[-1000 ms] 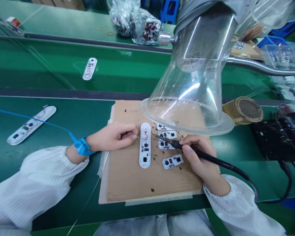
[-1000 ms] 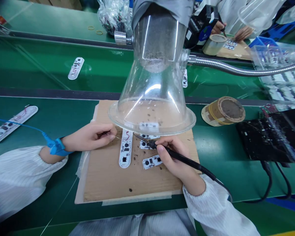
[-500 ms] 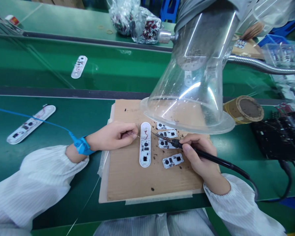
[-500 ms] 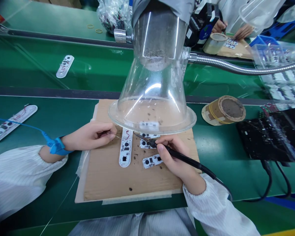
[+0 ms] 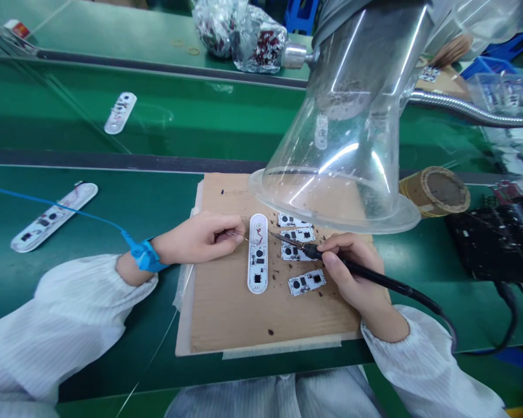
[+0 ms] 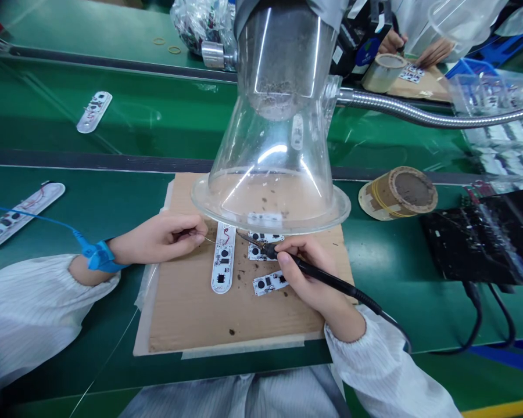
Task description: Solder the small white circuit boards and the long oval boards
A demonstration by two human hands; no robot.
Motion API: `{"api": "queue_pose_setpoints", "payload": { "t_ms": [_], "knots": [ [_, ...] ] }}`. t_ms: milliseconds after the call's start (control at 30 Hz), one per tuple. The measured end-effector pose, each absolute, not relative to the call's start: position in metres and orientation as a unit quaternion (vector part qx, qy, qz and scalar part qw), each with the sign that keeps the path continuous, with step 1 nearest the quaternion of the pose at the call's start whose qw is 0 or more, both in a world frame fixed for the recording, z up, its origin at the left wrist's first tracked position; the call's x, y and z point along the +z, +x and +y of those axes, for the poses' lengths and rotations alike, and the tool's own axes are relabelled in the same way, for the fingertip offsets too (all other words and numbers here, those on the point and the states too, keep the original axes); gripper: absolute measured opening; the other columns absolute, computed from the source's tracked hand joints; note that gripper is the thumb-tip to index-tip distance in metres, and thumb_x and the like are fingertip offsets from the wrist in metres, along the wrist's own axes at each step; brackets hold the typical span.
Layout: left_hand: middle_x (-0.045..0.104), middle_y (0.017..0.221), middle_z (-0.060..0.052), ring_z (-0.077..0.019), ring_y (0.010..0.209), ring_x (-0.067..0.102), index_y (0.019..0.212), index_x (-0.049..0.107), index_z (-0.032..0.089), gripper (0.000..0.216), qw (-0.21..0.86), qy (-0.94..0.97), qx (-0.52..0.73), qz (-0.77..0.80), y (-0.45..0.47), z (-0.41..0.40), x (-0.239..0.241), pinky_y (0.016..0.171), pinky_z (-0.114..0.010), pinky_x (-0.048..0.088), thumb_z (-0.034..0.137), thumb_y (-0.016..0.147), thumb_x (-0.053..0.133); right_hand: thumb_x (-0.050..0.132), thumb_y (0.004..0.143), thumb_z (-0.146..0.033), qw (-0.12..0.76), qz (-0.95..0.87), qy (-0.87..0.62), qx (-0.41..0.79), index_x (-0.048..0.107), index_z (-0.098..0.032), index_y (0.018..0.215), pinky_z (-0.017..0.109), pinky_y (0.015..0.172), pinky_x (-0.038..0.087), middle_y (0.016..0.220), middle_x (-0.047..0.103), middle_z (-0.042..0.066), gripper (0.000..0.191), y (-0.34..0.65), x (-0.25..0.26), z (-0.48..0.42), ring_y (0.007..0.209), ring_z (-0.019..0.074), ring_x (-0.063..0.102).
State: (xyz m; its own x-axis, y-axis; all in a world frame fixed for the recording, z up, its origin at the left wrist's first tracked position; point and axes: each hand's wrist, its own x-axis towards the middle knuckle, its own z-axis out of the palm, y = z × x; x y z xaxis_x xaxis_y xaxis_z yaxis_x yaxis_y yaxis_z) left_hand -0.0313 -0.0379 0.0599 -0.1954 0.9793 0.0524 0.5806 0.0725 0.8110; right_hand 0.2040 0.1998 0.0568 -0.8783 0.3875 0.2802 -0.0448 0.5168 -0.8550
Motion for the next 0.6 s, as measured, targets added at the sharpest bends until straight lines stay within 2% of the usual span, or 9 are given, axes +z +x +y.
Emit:
{"api": "queue_pose_setpoints", "payload": {
  "t_ms": [167, 600],
  "knots": [
    [0.048, 0.062, 0.008, -0.0078, 0.053, 0.041, 0.084, 0.06, 0.019, 0.015, 0.264, 0.581, 0.371, 0.675, -0.0316, -0.0376, 0.0586, 0.055, -0.021, 0.035, 0.015, 0.098, 0.055, 0.073, 0.105, -0.035, 0.209, -0.845, -0.092, 0.483, 0.073, -0.025, 0.099, 0.024, 0.052, 0.057, 0.081, 0.076, 0.0, 0.011, 0.2023, 0.0587, 0.1985, 0.061, 0.0152, 0.07],
    [0.049, 0.063, 0.008, -0.0071, 0.053, 0.041, 0.084, 0.06, 0.019, 0.015, 0.26, 0.583, 0.373, 0.673, -0.032, -0.0391, 0.0583, 0.053, -0.019, 0.035, 0.015, 0.098, 0.055, 0.072, 0.107, -0.035, 0.205, -0.842, -0.082, 0.491, 0.072, -0.025, 0.1, 0.022, 0.052, 0.055, 0.081, 0.075, 0.0, 0.012, 0.2014, 0.0594, 0.198, 0.06, 0.0133, 0.069]
  ]
}}
